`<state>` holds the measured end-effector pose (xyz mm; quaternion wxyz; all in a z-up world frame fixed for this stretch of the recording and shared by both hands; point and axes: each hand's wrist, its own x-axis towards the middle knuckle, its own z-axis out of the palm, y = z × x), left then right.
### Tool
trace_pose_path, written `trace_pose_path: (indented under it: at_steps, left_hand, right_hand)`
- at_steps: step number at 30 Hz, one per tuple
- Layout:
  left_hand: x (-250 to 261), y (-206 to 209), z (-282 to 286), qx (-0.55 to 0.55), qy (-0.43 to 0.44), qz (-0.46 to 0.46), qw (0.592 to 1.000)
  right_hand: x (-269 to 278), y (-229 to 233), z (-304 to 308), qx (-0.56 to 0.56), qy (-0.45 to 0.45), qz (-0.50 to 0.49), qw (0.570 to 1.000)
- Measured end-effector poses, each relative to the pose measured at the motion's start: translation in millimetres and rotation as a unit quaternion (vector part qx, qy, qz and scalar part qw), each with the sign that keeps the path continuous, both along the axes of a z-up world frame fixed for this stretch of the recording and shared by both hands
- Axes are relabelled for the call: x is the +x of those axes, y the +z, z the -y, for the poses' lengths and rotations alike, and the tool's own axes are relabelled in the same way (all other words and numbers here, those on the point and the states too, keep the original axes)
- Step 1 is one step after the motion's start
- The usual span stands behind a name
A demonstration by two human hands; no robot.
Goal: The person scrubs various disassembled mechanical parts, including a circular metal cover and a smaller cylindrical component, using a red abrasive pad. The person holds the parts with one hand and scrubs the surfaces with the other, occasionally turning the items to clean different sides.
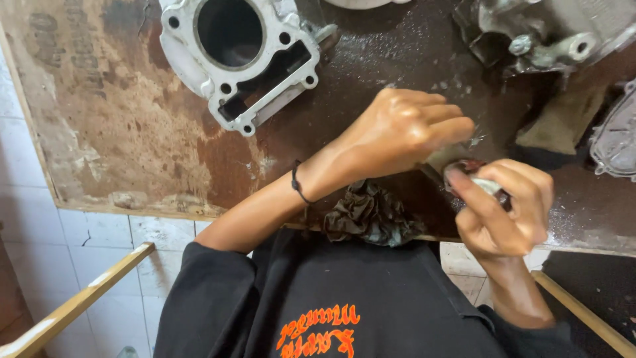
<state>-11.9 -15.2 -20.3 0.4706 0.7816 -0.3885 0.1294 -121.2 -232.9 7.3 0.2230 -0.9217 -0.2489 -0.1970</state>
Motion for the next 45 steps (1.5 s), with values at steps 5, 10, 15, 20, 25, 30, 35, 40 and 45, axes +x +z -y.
trace_pose_path:
  at_steps: [5, 10, 15, 20, 25, 30, 35, 40, 45]
  left_hand:
    - [1, 0, 1, -0.022, -0.002, 0.019, 1.0]
    - [9, -9, -5, -0.02, 0.01, -0.008, 1.0]
    - [8, -8, -4, -0.026, -0.003, -0.004, 1.0]
    - [12, -11, -5, -0.027, -0.003, -0.016, 1.0]
    - [11, -13, -7, -0.048, -0.005, -0.014, 0.999]
    - [13, -16, -8, -0.081, -0.004, -0.019, 0.997]
    - [13, -11, -15, -0.057, -0.041, -0.034, 0.997]
    - [13, -14, -13, -0.06, -0.039, -0.029, 0.997]
    - [12, -12, -13, -0.068, -0.042, -0.015, 0.997]
  right_hand:
    - [-10, -12, 10, 0.022, -0.012, -0.005, 1.0]
    - [-8, -24, 22, 0.035, -0.036, -0.011, 0.999]
    - [12, 11, -17, 0.014, -0.003, 0.01, 1.0]
    - [6, 3, -8, 0.033, 0.004, -0.006, 0.999]
    - [6, 6, -17, 0.068, -0.015, -0.016, 0.997]
    - [2, -9, -5, 0.083, -0.035, -0.043, 0.995]
    - [16, 7, -15, 0.055, -0.023, -0.015, 0.998]
    - [14, 4, -7, 0.031, 0.03, 0.002, 0.999]
    - [3, -6, 7, 0.017, 0.024, -0.002, 1.0]
